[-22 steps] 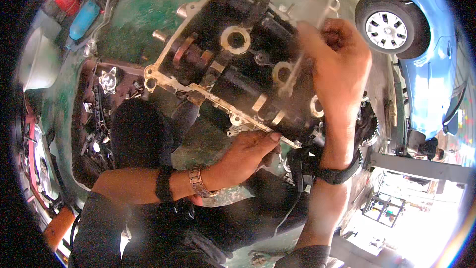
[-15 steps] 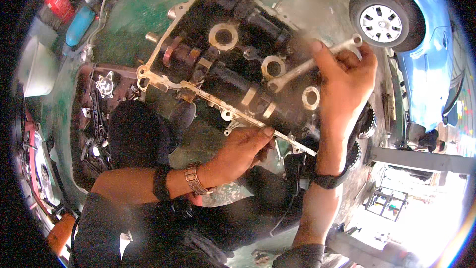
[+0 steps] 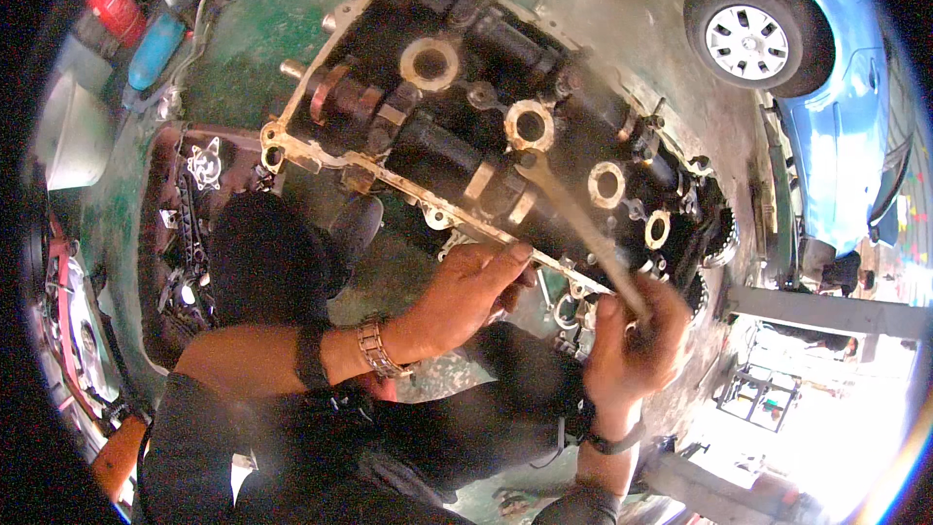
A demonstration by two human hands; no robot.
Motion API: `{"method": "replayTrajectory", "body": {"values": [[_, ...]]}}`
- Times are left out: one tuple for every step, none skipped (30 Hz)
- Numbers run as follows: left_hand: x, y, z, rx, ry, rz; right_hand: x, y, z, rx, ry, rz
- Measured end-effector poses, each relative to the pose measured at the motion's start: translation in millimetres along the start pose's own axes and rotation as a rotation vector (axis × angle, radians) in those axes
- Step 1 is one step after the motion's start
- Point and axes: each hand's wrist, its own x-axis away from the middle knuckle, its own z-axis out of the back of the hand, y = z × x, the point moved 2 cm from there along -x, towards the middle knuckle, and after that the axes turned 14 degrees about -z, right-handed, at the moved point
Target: The person uses a wrench to loosen and remove bolts from the cylinder head of a disassembled engine block. They repeatedly reposition the wrench and remove each bolt by hand after loosening it.
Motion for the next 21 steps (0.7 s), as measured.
{"method": "replayTrajectory", "body": {"values": [[-1.3,-1.8,-0.2,-0.048,0.006,-0.013,3.1,-8.0,4.2,0.105,-0.114,0.174],[-2.2,-3.5,-0.3,-0.096,0.013,-0.027,5.3,-17.6,8.9,0.215,-0.201,0.362],[-3.7,-4.8,-0.6,-0.061,0.005,-0.068,11.6,-25.5,8.6,0.263,-0.332,0.355],[-4.3,-6.6,-0.1,-0.089,-0.001,-0.077,12.3,-34.8,9.7,0.304,-0.432,0.461],[-4.1,-8.0,1.5,-0.100,-0.018,-0.091,10.9,-41.1,5.9,0.286,-0.505,0.514],[-4.0,-10.5,3.2,-0.145,-0.022,-0.067,8.7,-47.3,0.8,0.285,-0.607,0.549],[-5.0,-12.3,2.8,-0.115,-0.028,-0.110,5.3,-54.4,-3.4,0.243,-0.630,0.597],[-5.3,-14.9,3.8,-0.119,-0.022,-0.116,1.7,-60.5,-9.7,0.220,-0.680,0.626],[-5.6,-17.6,4.6,-0.122,-0.015,-0.122,-1.9,-66.7,-15.7,0.196,-0.731,0.656],[-6.0,-20.5,5.4,-0.130,-0.024,-0.119,-5.9,-72.8,-21.8,0.160,-0.731,0.686],[-3.7,-19.8,7.0,-0.125,-0.073,-0.260,-9.4,-78.9,-28.2,0.123,-0.732,0.716],[-2.9,-21.5,8.0,-0.031,-0.086,-0.257,-12.7,-84.8,-34.8,0.084,-0.733,0.746],[-1.0,-22.8,7.4,0.153,-0.062,-0.256,-15.9,-90.0,-42.8,0.039,-0.704,0.765],[-3.1,-23.9,3.2,0.236,-0.050,-0.245,-20.1,-95.1,-50.5,0.029,-0.697,0.787],[-5.1,-24.2,-1.7,0.318,-0.037,-0.234,-24.6,-100.2,-57.1,0.018,-0.690,0.808],[-7.4,-23.5,-7.3,0.401,-0.024,-0.223,-29.5,-105.9,-61.0,0.040,-0.712,0.803],[-9.2,-20.5,-12.9,0.249,0.047,-0.305,-34.7,-111.1,-65.3,0.057,-0.784,0.743],[-10.4,-16.8,-17.5,0.097,0.118,-0.385,-39.7,-115.7,-70.3,0.049,-0.815,0.694],[-10.7,-12.1,-22.2,-0.057,0.188,-0.461,-45.1,-119.3,-77.3,0.043,-0.844,0.645],[-9.8,-7.3,-24.8,-0.211,0.258,-0.535,-50.5,-122.6,-84.0,0.032,-0.880,0.594],[-8.1,-1.7,-26.3,-0.367,0.325,-0.606,-55.8,-125.5,-90.5,0.016,-0.882,0.570]]}}
